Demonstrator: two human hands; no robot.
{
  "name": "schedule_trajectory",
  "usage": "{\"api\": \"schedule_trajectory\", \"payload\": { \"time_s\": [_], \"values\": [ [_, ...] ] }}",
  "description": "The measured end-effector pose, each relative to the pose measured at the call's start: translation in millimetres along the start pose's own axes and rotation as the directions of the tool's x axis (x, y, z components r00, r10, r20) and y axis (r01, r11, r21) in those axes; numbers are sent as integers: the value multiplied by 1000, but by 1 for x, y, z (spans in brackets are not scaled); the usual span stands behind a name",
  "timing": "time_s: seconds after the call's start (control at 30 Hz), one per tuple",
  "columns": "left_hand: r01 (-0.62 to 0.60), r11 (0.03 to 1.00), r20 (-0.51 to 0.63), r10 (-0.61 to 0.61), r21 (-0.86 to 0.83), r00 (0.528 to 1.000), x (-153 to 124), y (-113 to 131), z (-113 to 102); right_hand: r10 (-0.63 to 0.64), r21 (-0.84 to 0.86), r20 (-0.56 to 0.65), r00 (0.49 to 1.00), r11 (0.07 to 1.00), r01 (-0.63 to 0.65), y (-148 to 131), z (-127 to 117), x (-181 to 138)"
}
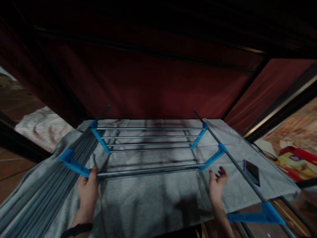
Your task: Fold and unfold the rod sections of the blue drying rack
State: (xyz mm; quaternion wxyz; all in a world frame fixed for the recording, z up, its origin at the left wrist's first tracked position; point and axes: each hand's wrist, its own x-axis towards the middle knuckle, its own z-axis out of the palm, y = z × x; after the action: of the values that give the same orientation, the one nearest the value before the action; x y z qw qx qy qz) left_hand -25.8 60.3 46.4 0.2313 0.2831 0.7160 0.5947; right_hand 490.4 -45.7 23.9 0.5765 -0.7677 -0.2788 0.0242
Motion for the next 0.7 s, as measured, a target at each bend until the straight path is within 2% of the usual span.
{"api": "schedule_trajectory", "payload": {
  "time_s": [0.07, 0.13, 0.2, 0.27, 0.4, 0.57, 0.7],
  "values": [
    [-20, 999, -3, 19, -48, 1000, -1, -2, 1, -5, 35, 195, 981, 999, -2, 4, 1, 19],
    [-35, 994, -7, 35, -100, 999, -1, -4, 2, -23, 47, 314, 949, 999, 9, 3, 6, 33],
    [-47, 989, 0, 48, -143, 999, -1, -2, 4, -45, 7, 315, 948, 999, 45, -1, 12, 44],
    [-61, 986, 8, 63, -154, 998, 0, 3, 8, -75, -52, 263, 962, 994, 91, -4, 16, 54],
    [-105, 981, 32, 112, -160, 993, 2, 18, 25, -118, -115, 212, 970, 983, 145, -11, 22, 79],
    [-114, 979, 28, 120, -171, 992, 2, 26, 47, -108, -219, 237, 965, 962, 162, -20, 31, 99],
    [-107, 981, 16, 111, -161, 994, 2, 20, 43, -68, -234, 280, 958, 963, 136, -16, 40, 93]
  ]
}}
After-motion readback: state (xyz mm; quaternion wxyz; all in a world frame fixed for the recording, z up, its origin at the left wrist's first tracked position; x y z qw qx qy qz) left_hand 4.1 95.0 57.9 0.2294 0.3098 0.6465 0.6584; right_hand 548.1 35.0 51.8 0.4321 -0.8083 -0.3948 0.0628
